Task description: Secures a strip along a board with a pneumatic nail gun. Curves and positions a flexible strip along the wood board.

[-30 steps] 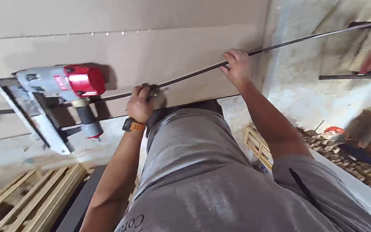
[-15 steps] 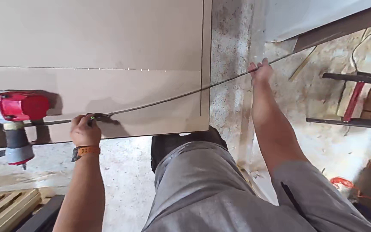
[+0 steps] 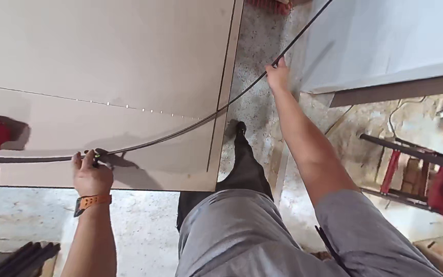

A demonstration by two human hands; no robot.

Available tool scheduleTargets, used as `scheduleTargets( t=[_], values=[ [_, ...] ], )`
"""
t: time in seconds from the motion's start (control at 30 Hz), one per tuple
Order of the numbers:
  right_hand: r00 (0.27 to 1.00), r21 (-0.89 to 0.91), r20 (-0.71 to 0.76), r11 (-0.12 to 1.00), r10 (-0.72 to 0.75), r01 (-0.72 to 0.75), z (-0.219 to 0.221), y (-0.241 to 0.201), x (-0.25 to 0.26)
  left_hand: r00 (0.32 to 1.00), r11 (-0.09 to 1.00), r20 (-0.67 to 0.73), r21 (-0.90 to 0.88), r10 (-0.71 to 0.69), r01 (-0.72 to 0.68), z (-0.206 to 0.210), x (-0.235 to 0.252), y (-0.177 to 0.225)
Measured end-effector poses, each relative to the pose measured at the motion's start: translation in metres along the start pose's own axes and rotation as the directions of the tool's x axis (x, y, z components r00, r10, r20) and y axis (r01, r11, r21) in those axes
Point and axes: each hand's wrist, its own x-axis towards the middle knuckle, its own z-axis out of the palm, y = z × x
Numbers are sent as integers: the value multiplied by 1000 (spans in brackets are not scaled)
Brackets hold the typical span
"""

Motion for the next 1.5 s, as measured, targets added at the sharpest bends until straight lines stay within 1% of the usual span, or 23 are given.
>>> scheduleTargets(
  t=[0.13,0.2,0.3,0.37,0.43,0.53,0.67,0.73,0.83,0.93,1.03,1.1,1.17,1.2,1.27,1.33,1.37,1.43,1.5],
  values=[
    [981,-55,157,990,-116,126,23,-43,33,994,992,-31,-72,-107,104,30,-41,69],
    [961,-57,223,982,-162,179,31,-61,47,984,981,-79,-126,-159,148,45,-51,101],
    [925,-92,318,965,-207,247,43,-85,65,940,936,-162,-241,-299,256,62,-63,139],
    [909,-174,351,939,-224,298,51,-104,74,908,901,-146,-258,-393,348,62,-65,155],
    [896,-218,362,911,-256,349,60,-119,85,891,884,-110,-226,-441,410,60,-60,167],
    [863,-245,369,860,-345,448,76,-128,100,856,854,-89,-178,-509,489,56,-51,177],
    [809,-208,405,818,-427,536,92,-133,108,792,792,-59,-114,-608,599,45,-38,186],
    [806,-203,416,821,-421,534,94,-136,111,765,764,-34,-99,-643,638,41,-35,189],
    [803,-162,417,834,-426,527,86,-143,125,748,744,0,-111,-663,659,39,-34,193],
    [824,-116,408,872,-394,475,78,-158,154,730,724,5,-126,-684,679,37,-27,197],
    [833,-101,405,887,-378,451,81,-170,192,702,696,11,-127,-712,707,36,-23,198],
    [811,-72,424,877,-404,474,82,-175,212,668,662,25,-112,-744,741,36,-21,200],
    [777,-78,450,847,-440,526,71,-182,220,633,624,74,-118,-771,773,33,-11,212],
    [744,-69,471,821,-474,567,67,-185,217,610,597,93,-140,-787,790,30,-5,218],
    [656,-39,535,760,-533,649,68,-182,209,541,513,108,-208,-834,833,25,-5,220],
    [563,12,593,705,-576,709,67,-180,215,461,412,95,-317,-883,854,34,-10,222],
    [528,35,607,683,-594,729,64,-177,221,428,376,79,-351,-900,857,42,-13,225],
    [512,64,607,680,-607,730,60,-172,229,380,322,77,-393,-922,861,50,-16,243],
    [538,65,593,702,-598,709,58,-177,229,344,272,115,-407,-932,872,48,-11,272]
  ],
)
